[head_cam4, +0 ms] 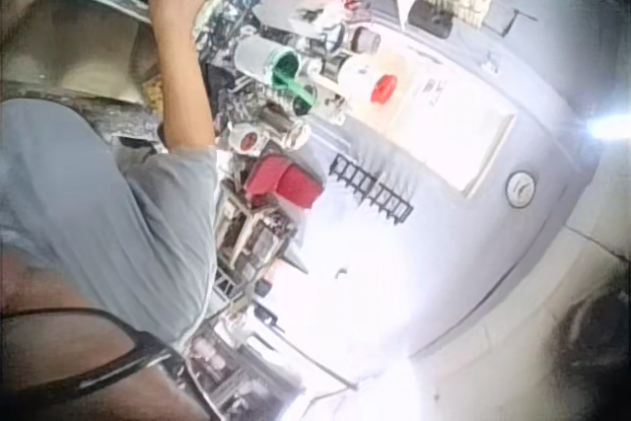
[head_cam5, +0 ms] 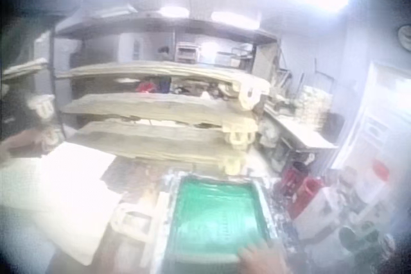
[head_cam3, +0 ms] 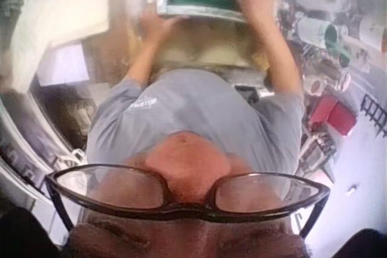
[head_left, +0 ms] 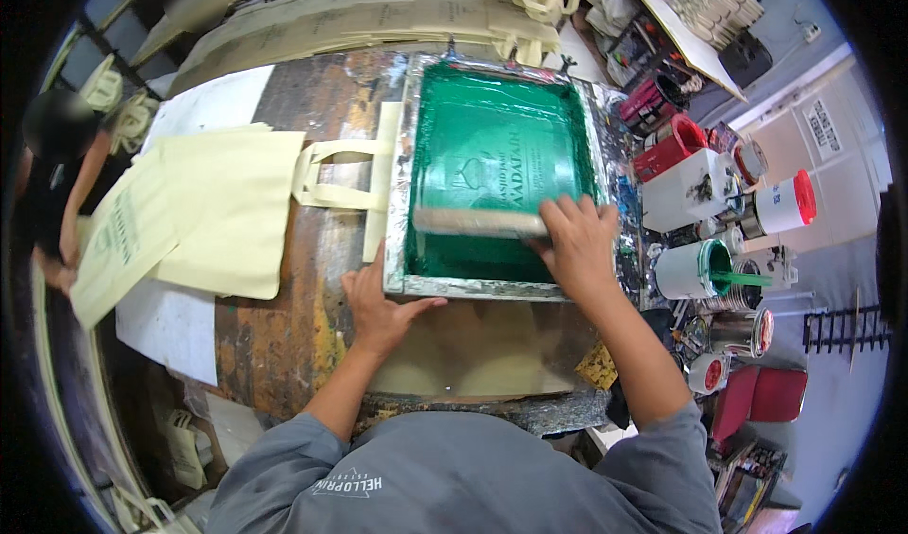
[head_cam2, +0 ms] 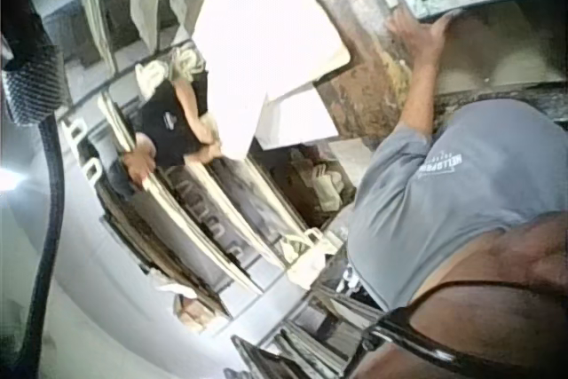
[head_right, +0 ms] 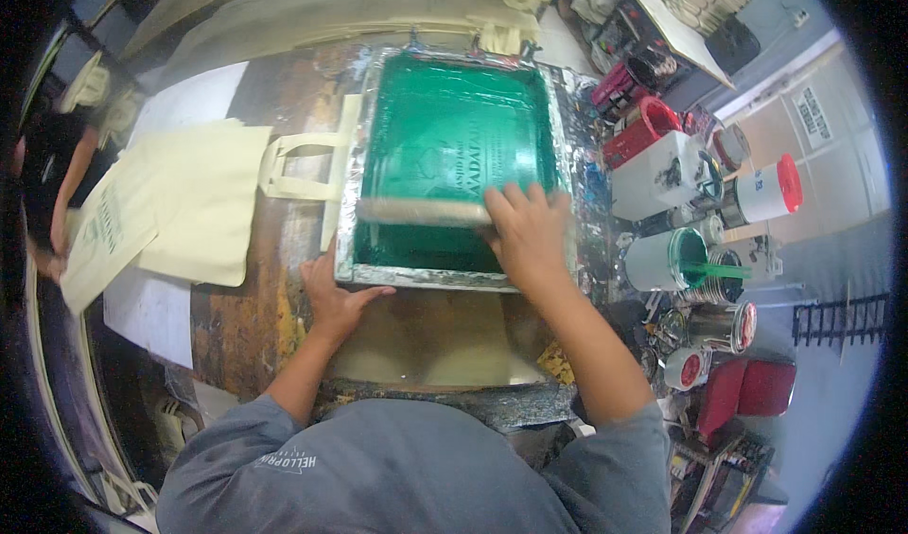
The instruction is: The person places a bag on the printing table, lowers a screen, applies green ink using a squeegee, lifts the screen, and moves the printed bag to the side.
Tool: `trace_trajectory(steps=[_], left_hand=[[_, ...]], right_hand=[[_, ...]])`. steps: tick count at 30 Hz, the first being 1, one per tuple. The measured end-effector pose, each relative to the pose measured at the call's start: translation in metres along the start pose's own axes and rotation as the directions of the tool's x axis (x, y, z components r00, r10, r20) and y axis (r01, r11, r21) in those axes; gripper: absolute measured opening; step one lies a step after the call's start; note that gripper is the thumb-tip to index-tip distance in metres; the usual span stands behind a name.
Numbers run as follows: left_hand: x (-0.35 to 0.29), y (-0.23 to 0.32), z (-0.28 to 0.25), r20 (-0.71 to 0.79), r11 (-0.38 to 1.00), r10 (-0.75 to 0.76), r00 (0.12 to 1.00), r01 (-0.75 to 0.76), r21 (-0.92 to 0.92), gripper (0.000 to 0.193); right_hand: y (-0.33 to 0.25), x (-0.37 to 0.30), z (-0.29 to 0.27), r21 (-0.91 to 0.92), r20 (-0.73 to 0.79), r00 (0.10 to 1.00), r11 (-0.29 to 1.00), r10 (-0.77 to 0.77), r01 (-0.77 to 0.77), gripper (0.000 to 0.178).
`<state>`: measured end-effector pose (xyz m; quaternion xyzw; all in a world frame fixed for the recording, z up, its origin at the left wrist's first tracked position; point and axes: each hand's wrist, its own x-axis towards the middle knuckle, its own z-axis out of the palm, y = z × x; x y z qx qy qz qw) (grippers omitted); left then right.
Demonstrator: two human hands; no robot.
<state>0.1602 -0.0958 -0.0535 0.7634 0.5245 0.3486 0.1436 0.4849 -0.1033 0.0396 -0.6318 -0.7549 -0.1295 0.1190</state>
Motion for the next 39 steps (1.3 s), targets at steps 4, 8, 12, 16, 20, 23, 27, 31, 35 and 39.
trace_trajectory(steps=[4, 8, 12, 16, 20, 23, 27, 31, 35, 39], left_hand=[[-0.002, -0.008, 0.009, 0.069, 0.999, -0.020, 0.997, 0.023, -0.048, 0.130], [-0.005, -0.005, -0.003, 0.093, 0.995, -0.070, 0.993, 0.063, 0.079, 0.132], [0.037, 0.027, -0.038, 0.189, 0.958, -0.118, 0.975, 0.062, 0.279, 0.127], [0.167, 0.049, -0.012, -0.036, 0.974, 0.215, 0.976, -0.217, -0.059, 0.116], [0.291, 0.043, 0.082, -0.052, 0.806, 0.550, 0.834, -0.513, 0.295, 0.080], [0.308, 0.029, 0.119, 0.029, 0.787, 0.485, 0.874, -0.451, 0.422, 0.066], [0.262, 0.027, 0.110, -0.067, 0.771, 0.569, 0.819, -0.504, 0.389, 0.059], [0.193, 0.043, 0.079, -0.051, 0.803, 0.525, 0.850, -0.474, 0.362, 0.056], [0.102, 0.062, 0.035, 0.011, 0.826, 0.495, 0.869, -0.475, 0.303, 0.055], [0.067, 0.076, 0.011, 0.037, 0.845, 0.480, 0.877, -0.473, 0.252, 0.054]], right_hand=[[0.039, 0.082, 0.052, -0.061, -0.096, 0.995, 0.998, 0.018, -0.024, 0.051], [0.080, 0.165, 0.067, -0.088, -0.044, 0.998, 0.995, 0.039, -0.043, 0.056], [0.117, 0.202, 0.060, 0.011, 0.155, 0.987, 0.999, 0.045, -0.047, 0.060], [0.116, 0.198, 0.075, -0.055, 0.034, 0.999, 0.998, 0.036, -0.034, 0.056], [0.103, 0.184, 0.092, -0.148, -0.072, 0.996, 0.987, 0.050, -0.060, 0.056], [0.098, 0.170, 0.092, -0.130, -0.047, 0.998, 0.990, 0.051, -0.056, 0.054], [0.081, 0.132, 0.082, -0.088, -0.054, 0.998, 0.995, 0.034, -0.039, 0.051], [0.044, 0.075, 0.055, -0.047, -0.093, 0.996, 0.999, 0.007, -0.011, 0.050], [-0.005, -0.004, 0.013, -0.021, 0.084, 0.996, 0.999, 0.028, -0.026, 0.048], [-0.026, -0.030, -0.009, 0.019, 0.095, 0.994, 0.999, 0.046, -0.048, 0.047]])
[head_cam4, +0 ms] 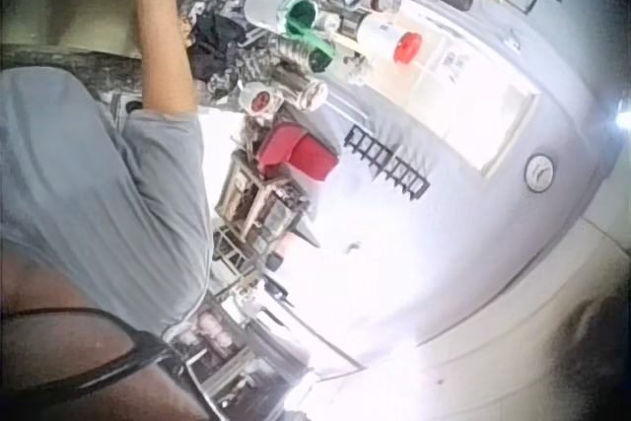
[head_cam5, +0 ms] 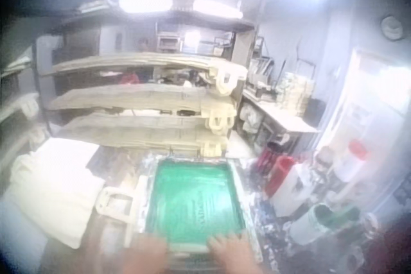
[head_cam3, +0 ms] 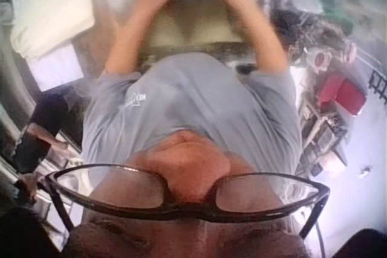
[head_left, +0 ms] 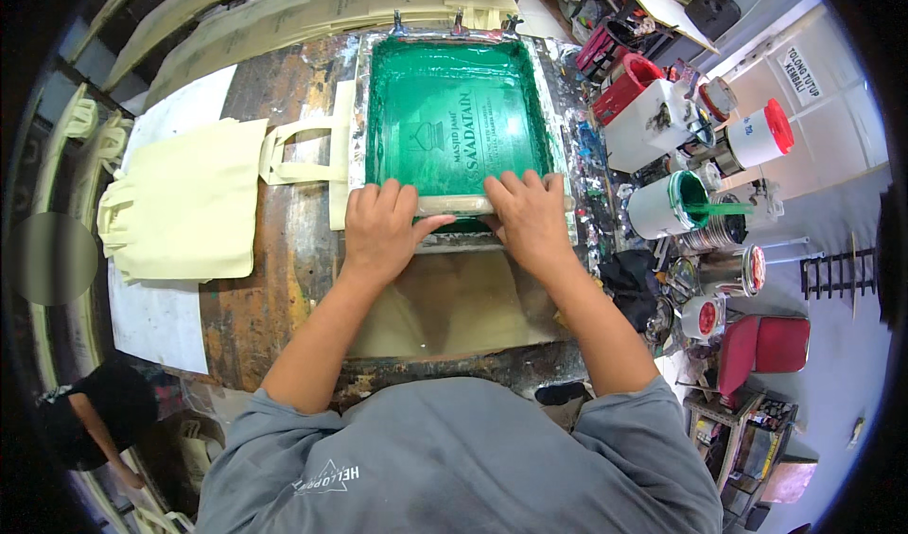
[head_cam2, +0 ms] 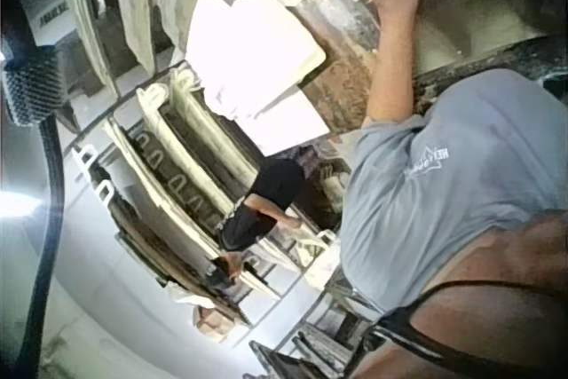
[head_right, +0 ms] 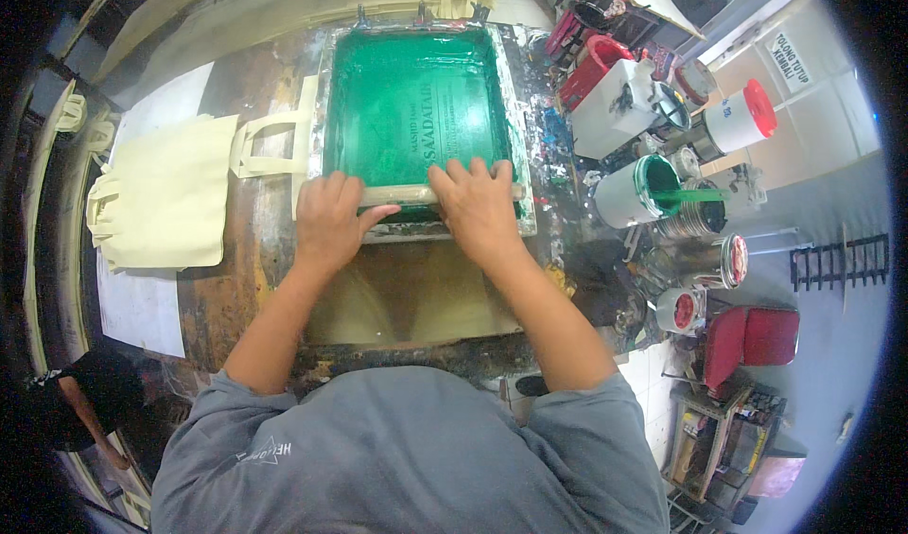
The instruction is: The person places a bag on the printing table, lowers a screen, applies green ink using a squeegee, lifts the screen, and moves the printed bag to the side.
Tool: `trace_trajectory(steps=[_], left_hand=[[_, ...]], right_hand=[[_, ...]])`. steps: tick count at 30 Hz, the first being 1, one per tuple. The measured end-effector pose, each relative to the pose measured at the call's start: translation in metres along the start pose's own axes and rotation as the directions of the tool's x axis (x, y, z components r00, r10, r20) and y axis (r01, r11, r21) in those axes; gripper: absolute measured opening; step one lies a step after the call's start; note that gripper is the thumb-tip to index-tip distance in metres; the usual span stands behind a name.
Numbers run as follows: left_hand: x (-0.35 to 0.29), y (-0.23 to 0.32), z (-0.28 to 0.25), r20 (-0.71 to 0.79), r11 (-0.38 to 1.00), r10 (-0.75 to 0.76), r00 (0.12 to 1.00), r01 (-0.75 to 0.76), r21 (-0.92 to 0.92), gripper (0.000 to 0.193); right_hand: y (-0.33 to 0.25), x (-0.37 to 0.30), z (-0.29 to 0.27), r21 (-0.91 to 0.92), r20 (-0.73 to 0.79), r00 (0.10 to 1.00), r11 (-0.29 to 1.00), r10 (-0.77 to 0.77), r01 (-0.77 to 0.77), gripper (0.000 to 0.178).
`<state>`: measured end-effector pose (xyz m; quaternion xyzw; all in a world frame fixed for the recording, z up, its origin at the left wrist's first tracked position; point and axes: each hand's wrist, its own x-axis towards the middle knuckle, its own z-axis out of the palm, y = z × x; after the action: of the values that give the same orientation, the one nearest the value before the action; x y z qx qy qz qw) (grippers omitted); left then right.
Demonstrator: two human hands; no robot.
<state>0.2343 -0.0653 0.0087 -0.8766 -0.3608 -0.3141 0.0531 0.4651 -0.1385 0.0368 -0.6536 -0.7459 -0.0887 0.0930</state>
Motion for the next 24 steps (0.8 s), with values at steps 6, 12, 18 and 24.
trace_trajectory(steps=[6, 12, 18, 24], left_hand=[[-0.044, -0.025, -0.015, -0.182, 0.980, -0.187, 0.965, 0.173, -0.094, 0.085], [-0.084, -0.032, -0.031, 0.210, 0.811, -0.567, 0.796, 0.584, -0.024, 0.062], [-0.003, -0.039, -0.035, -0.099, 0.552, -0.638, 0.763, 0.364, -0.750, 0.054], [-0.034, -0.054, 0.015, 0.125, 0.734, -0.679, 0.723, 0.668, 0.125, 0.062]], right_hand=[[-0.007, -0.016, 0.003, -0.046, 0.034, 0.999, 0.998, 0.040, -0.038, 0.045], [-0.019, -0.029, -0.019, 0.036, -0.175, 0.984, 0.999, 0.040, -0.034, 0.057], [0.022, 0.074, -0.107, -0.127, -0.512, 0.856, 0.992, -0.063, -0.003, 0.063], [0.042, 0.141, -0.156, -0.098, -0.487, 0.873, 0.995, -0.029, -0.022, 0.074]])
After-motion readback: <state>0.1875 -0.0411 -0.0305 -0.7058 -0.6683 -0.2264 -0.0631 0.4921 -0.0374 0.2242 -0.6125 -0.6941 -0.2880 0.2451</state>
